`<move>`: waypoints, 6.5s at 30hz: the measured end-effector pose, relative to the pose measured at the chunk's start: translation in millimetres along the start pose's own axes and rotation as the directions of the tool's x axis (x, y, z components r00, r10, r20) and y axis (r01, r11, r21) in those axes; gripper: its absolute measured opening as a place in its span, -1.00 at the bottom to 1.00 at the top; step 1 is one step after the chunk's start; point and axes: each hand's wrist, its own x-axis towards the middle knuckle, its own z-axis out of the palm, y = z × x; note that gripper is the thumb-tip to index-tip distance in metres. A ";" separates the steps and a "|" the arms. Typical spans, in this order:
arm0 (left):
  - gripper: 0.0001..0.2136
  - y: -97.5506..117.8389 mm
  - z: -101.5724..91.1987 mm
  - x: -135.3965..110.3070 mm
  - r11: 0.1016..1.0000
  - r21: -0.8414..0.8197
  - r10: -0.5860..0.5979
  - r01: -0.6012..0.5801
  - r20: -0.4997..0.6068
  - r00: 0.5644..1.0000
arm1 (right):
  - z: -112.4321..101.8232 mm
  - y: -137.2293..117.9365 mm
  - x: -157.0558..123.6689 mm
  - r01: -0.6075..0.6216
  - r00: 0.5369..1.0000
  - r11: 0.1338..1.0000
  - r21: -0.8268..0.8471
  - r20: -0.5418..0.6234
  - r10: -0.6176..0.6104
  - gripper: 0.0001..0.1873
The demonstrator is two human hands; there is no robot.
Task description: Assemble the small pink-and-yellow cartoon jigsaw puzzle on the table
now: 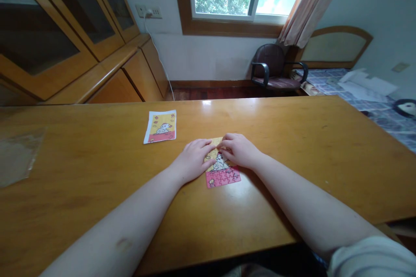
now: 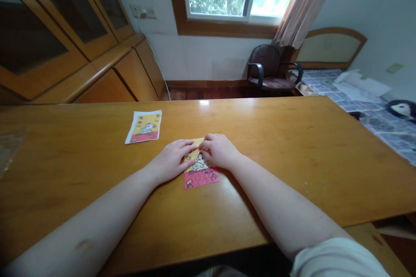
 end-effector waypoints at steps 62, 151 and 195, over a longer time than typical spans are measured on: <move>-0.31 -2.1 5.4 2.2 0.964 0.236 -0.160 0.123 0.143 0.977 | 5.8 10.4 -3.4 -0.159 0.952 0.980 -0.119 0.243 0.184 -0.02; -0.38 -1.1 18.6 50.0 0.877 0.080 -0.469 0.473 -0.067 0.881 | -20.9 53.8 6.4 -0.516 0.856 0.833 0.199 0.137 0.498 -0.71; -0.49 0.0 24.7 97.0 0.960 -0.101 -0.270 0.259 -0.120 0.955 | 24.4 84.7 39.6 -0.318 0.843 0.798 0.512 -0.233 0.485 -0.69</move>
